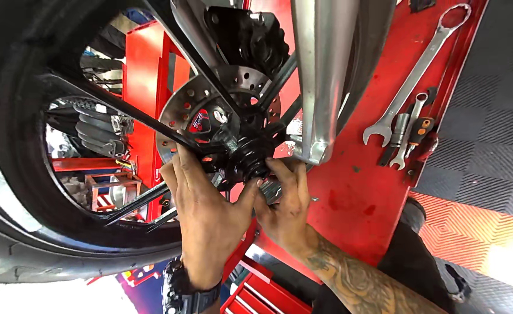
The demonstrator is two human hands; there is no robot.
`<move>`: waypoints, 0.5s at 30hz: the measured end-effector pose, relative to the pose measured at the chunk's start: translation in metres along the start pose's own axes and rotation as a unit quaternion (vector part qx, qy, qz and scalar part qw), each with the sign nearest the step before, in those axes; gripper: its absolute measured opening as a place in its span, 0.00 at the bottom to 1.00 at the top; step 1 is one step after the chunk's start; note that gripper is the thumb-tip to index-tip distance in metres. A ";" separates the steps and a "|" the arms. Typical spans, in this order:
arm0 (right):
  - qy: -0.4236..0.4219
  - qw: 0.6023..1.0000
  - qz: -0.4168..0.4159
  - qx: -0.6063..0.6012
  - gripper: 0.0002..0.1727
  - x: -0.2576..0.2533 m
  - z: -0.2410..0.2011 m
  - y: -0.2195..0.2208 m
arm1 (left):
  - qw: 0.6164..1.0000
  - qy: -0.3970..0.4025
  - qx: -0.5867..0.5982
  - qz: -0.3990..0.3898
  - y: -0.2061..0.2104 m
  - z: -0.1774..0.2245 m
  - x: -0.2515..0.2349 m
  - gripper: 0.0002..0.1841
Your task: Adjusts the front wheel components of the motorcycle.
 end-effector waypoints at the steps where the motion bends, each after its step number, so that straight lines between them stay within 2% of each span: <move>1: -0.001 1.000 0.001 -0.009 0.28 0.000 0.001 0.000 | 1.000 0.000 -0.001 0.002 0.000 0.000 0.000 0.65; 11: -0.002 0.998 0.021 -0.063 0.31 0.005 0.007 -0.007 | 1.000 0.001 -0.014 0.006 0.002 0.001 0.004 0.69; 15: 0.023 0.996 0.006 -0.083 0.32 0.006 0.015 -0.011 | 1.000 -0.002 0.008 -0.008 -0.001 -0.002 0.005 0.67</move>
Point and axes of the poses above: each hand's wrist, its own x-axis away from the middle knuckle, its own y-axis out of the palm, z = x × y, the point moved 5 cm from there along -x, towards the middle knuckle, and after that the axes turned 8 degrees about z, right-handed, at the moved point
